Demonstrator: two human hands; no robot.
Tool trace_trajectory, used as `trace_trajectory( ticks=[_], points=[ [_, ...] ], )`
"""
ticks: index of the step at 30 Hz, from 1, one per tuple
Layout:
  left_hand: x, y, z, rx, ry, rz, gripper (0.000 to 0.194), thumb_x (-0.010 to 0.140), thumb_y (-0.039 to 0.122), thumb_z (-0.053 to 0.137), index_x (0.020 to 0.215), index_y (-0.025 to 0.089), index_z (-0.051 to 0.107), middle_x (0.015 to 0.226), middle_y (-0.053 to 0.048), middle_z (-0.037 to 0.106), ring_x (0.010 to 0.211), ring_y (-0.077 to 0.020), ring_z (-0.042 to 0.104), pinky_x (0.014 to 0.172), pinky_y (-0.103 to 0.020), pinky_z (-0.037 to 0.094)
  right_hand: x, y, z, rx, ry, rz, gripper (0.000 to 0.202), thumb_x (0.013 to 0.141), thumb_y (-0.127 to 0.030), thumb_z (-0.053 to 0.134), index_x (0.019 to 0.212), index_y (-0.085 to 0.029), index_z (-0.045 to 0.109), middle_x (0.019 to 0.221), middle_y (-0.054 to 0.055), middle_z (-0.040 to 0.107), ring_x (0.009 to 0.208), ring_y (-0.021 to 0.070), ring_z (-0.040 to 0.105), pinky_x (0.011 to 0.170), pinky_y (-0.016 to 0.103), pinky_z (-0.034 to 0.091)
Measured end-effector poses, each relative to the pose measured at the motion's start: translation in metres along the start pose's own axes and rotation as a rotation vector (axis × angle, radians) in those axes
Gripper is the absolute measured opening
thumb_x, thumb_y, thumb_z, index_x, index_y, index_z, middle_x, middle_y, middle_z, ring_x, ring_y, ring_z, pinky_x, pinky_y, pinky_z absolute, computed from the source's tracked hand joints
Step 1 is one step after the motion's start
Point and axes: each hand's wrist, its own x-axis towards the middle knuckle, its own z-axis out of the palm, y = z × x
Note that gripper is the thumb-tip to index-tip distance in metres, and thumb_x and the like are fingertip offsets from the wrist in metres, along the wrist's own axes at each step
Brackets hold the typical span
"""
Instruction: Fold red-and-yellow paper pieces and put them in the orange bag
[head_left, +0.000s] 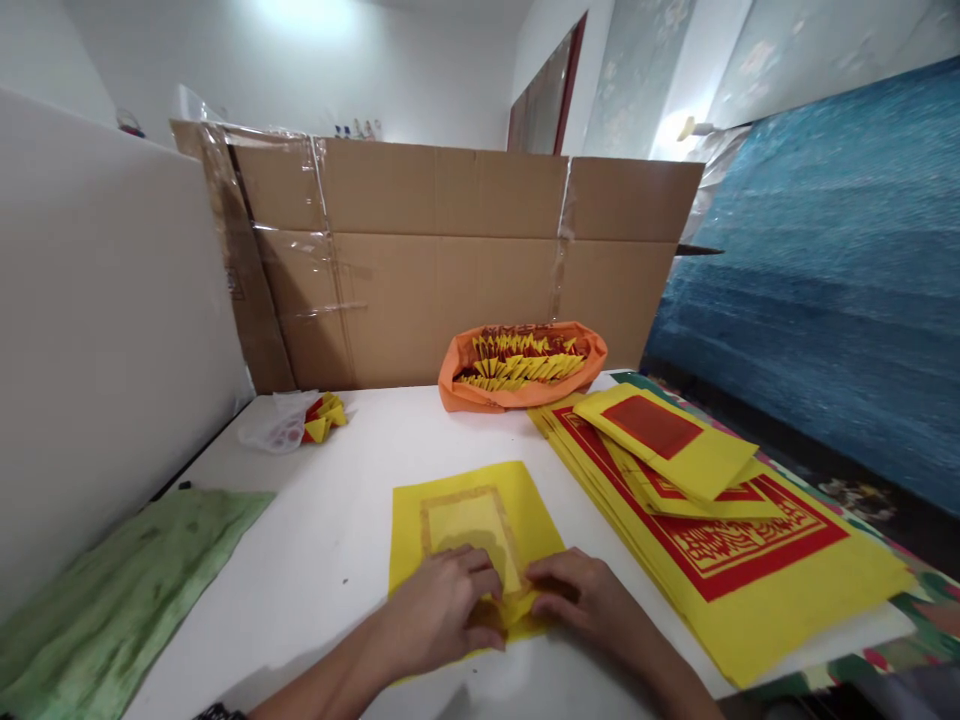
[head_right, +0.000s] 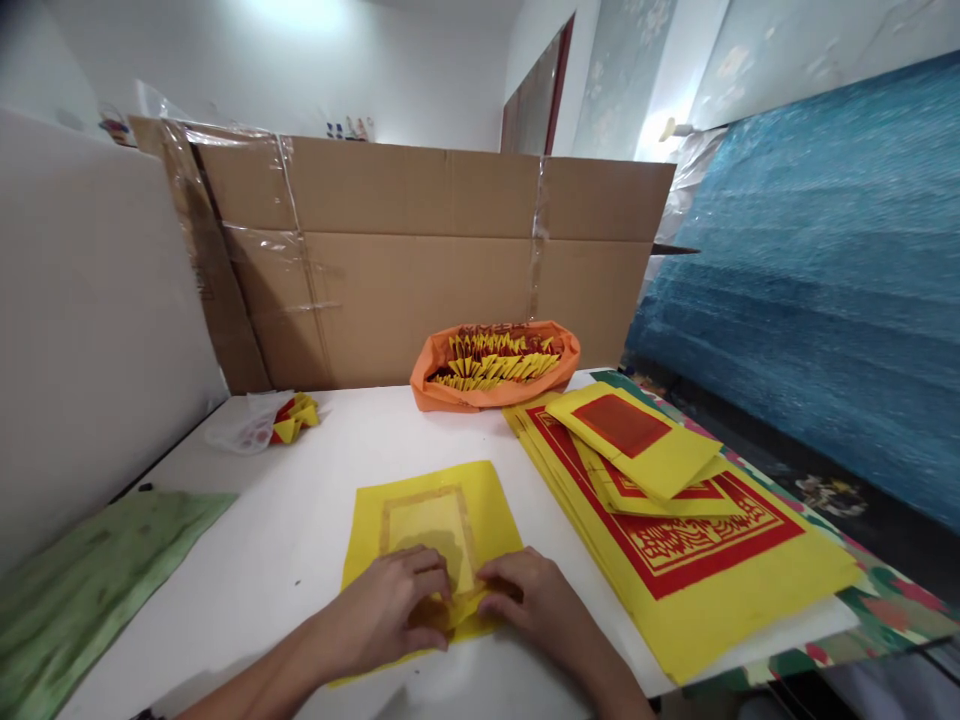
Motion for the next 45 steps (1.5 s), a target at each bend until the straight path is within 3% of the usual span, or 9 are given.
trace_trajectory(
  ticks=[4,15,21,32,38,40,42,45],
  points=[
    [0.001,0.000,-0.001,0.019,-0.039,-0.017,0.034,0.071,0.043,0.080,0.091,0.021,0.063,0.093,-0.002,0.064,0.086,-0.0235,0.060,0.068,-0.033,0.041,0.001,-0.001,-0.002,0.008,-0.024,0.001,0.024,0.081,-0.035,0.072,0.102,-0.024,0.072,0.101,0.003,0.074,0.095,0.0226,0.063,0.090,0.036,0.045],
    [0.001,0.006,0.004,0.067,-0.060,-0.041,0.020,0.075,0.023,0.071,0.093,0.021,0.062,0.097,-0.004,0.063,0.091,-0.0243,0.059,0.077,-0.036,0.045,-0.001,-0.003,-0.005,0.012,-0.058,-0.047,0.028,0.081,-0.035,0.073,0.107,-0.025,0.070,0.107,0.004,0.071,0.101,0.0226,0.061,0.093,0.036,0.044],
    [0.000,0.008,0.011,0.095,-0.059,-0.025,0.042,0.070,0.038,0.081,0.104,0.023,0.061,0.104,-0.004,0.062,0.097,-0.0281,0.057,0.083,-0.040,0.045,0.002,-0.004,-0.001,-0.062,-0.082,-0.123,0.043,0.072,-0.044,0.080,0.108,-0.022,0.069,0.121,0.009,0.065,0.112,0.0256,0.056,0.099,0.039,0.040],
    [-0.001,0.012,0.012,0.192,-0.038,0.002,0.022,0.077,0.020,0.066,0.098,0.021,0.060,0.100,-0.004,0.063,0.092,-0.0240,0.060,0.081,-0.036,0.046,0.000,-0.006,0.006,-0.117,-0.090,-0.209,0.040,0.075,-0.049,0.076,0.104,-0.022,0.068,0.128,0.009,0.061,0.118,0.0257,0.052,0.102,0.039,0.037],
    [-0.001,0.005,0.035,0.413,0.025,0.154,0.002,0.086,0.016,0.059,0.088,0.017,0.058,0.087,-0.003,0.064,0.082,-0.0204,0.061,0.083,-0.035,0.047,0.000,-0.005,0.010,-0.139,-0.059,-0.204,0.037,0.074,-0.041,0.079,0.104,-0.022,0.069,0.127,0.009,0.062,0.117,0.0258,0.053,0.102,0.039,0.037],
    [-0.001,0.000,0.041,0.432,0.072,0.171,0.005,0.090,0.013,0.054,0.087,0.017,0.057,0.083,-0.002,0.064,0.078,-0.0185,0.062,0.081,-0.034,0.047,0.001,-0.003,0.010,-0.147,-0.041,-0.219,0.035,0.075,-0.038,0.079,0.104,-0.022,0.069,0.125,0.008,0.063,0.116,0.0253,0.054,0.101,0.039,0.037],
    [0.000,-0.003,0.036,0.396,0.083,0.109,0.007,0.091,0.013,0.051,0.088,0.017,0.056,0.081,-0.002,0.065,0.070,-0.0175,0.063,0.072,-0.031,0.047,0.002,-0.003,0.007,-0.142,-0.013,-0.238,0.022,0.083,-0.033,0.071,0.103,-0.023,0.070,0.121,0.006,0.066,0.112,0.0229,0.057,0.100,0.037,0.037],
    [-0.003,-0.001,0.006,0.268,0.043,-0.074,0.009,0.094,0.017,0.048,0.088,0.018,0.055,0.071,0.002,0.065,0.056,-0.0151,0.060,0.054,-0.025,0.041,0.003,-0.012,-0.004,-0.089,0.013,-0.186,0.015,0.093,-0.026,0.057,0.097,-0.025,0.071,0.100,0.001,0.073,0.096,0.0182,0.062,0.089,0.031,0.041]
  ],
)
